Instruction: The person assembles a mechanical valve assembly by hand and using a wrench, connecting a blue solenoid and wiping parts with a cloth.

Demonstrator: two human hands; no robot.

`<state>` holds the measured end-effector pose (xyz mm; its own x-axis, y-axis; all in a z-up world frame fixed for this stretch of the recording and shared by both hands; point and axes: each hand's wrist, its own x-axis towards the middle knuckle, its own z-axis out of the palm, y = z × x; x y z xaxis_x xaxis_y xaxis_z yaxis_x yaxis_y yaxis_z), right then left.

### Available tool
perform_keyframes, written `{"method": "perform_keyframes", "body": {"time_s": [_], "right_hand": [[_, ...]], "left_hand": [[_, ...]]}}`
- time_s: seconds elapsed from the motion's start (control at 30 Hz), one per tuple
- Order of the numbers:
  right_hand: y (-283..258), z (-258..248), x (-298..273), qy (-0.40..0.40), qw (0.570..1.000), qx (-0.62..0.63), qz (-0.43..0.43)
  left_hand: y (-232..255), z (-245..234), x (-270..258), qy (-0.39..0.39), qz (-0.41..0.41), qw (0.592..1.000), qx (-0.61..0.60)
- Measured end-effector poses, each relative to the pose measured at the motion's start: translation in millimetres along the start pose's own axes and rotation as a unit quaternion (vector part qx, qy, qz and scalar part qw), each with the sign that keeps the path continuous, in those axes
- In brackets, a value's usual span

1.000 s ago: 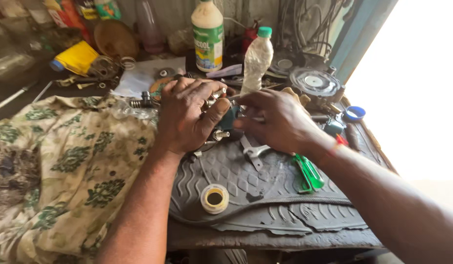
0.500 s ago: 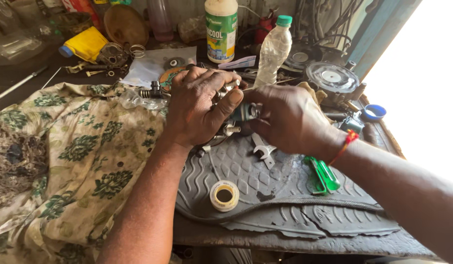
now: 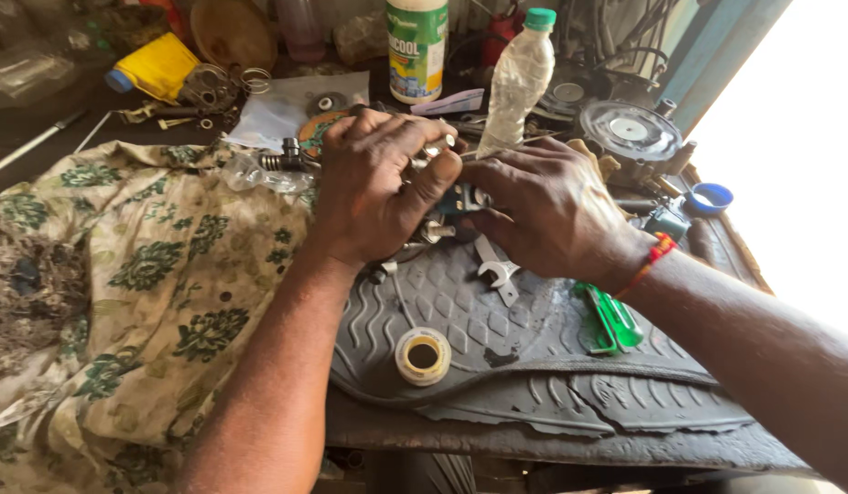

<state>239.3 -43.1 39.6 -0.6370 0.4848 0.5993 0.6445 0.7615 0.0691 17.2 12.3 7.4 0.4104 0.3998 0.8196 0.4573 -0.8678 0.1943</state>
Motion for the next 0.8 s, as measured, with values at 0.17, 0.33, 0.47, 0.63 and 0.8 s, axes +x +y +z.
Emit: {"method": "perform_keyframes", "body": {"time_s": [0.17, 0.33, 0.47, 0.63, 0.8], "right_hand": [[1, -3, -1, 0.017, 0.999, -0.008, -0.026], [-1, 0, 2, 0.017, 1.0, 0.005, -0.019], [1, -2, 1, -0.004, 1.0, 0.003, 0.023], [10, -4, -24, -0.039, 0.962, 0.132, 0.235], [29, -10, -54, -0.008, 0.936, 0.013, 0.352]], "left_hand": [[-2, -3, 3, 0.006, 0.009, 1.0, -0.019], [-5, -3, -2, 0.021, 0.008, 1.0, -0.008], [3, -1, 5, 0.009, 0.009, 1.0, -0.008], [-13, -5, 0, 0.049, -0.045, 0.998, -0.002], [-44, -41, -17, 0.176, -0.076, 0.976, -0.105]]}}
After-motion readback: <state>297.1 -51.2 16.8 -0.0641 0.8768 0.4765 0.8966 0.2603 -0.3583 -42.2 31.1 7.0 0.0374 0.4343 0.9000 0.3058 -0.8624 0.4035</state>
